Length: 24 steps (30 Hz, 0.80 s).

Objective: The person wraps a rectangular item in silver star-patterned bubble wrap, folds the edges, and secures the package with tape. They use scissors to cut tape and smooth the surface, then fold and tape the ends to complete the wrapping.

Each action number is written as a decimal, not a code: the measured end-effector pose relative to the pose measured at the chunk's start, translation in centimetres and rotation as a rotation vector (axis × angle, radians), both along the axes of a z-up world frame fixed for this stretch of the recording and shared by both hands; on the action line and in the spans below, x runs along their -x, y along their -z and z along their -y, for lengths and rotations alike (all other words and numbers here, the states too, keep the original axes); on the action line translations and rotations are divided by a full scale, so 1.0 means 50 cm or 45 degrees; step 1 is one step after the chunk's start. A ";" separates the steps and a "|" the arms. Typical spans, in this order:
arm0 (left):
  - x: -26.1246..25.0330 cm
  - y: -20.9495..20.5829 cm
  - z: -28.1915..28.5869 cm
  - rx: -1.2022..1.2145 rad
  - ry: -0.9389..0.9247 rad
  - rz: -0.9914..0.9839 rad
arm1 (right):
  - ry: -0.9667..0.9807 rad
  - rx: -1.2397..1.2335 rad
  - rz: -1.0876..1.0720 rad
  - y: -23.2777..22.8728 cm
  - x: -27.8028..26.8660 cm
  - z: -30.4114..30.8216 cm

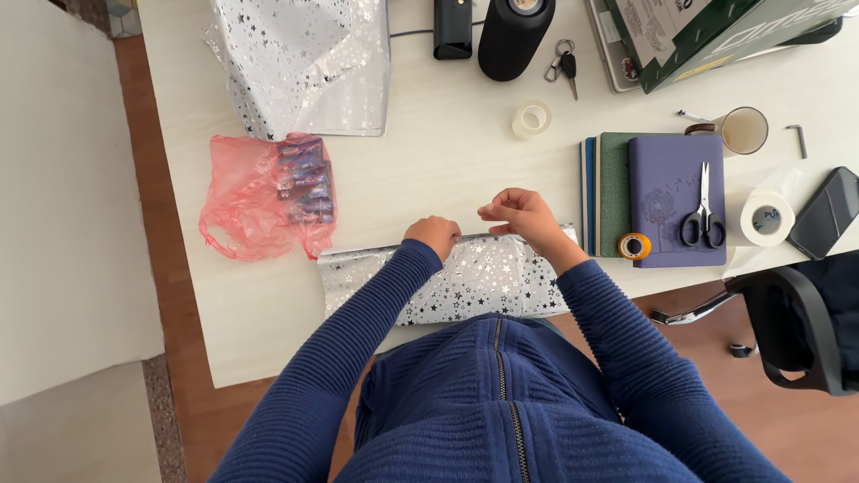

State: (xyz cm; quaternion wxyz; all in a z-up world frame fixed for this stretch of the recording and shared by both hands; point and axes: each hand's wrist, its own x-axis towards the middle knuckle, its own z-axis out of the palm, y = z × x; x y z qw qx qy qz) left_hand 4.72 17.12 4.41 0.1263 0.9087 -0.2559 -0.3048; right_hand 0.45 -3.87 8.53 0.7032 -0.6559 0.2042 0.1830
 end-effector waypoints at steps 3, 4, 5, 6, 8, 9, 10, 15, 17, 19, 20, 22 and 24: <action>0.013 -0.006 0.001 -0.030 0.033 0.044 | -0.076 -0.018 0.051 0.007 0.000 -0.006; 0.016 -0.010 0.000 -0.031 0.057 0.049 | -0.077 0.055 0.055 0.007 -0.002 -0.008; 0.020 -0.014 -0.002 -0.033 0.081 0.055 | -0.077 0.129 0.059 0.005 -0.002 -0.009; 0.022 -0.019 -0.004 -0.034 0.105 0.061 | -0.077 0.203 0.064 0.003 -0.003 -0.011; 0.027 -0.028 -0.009 -0.048 0.117 0.008 | -0.122 0.414 0.054 -0.005 -0.004 -0.012; 0.030 -0.031 -0.013 -0.056 0.124 -0.019 | -0.145 0.520 0.050 -0.010 -0.004 -0.014; 0.034 -0.032 -0.018 -0.010 0.109 -0.015 | -0.184 0.591 0.143 -0.014 -0.003 -0.018; 0.068 -0.011 -0.038 0.255 0.037 0.114 | -0.243 0.691 0.172 -0.033 0.011 -0.047; 0.076 0.011 -0.043 0.312 0.023 0.166 | -0.276 0.763 0.289 -0.033 0.020 -0.056; 0.083 0.033 -0.046 0.362 0.023 0.231 | -0.329 0.841 0.427 -0.027 0.031 -0.061; 0.084 0.042 -0.046 0.384 0.032 0.271 | -0.364 0.885 0.508 -0.022 0.036 -0.063; 0.088 0.054 -0.048 0.413 0.032 0.303 | -0.434 0.990 0.648 -0.009 0.046 -0.067; 0.090 0.057 -0.049 0.425 0.014 0.287 | -0.503 1.114 0.767 0.006 0.053 -0.071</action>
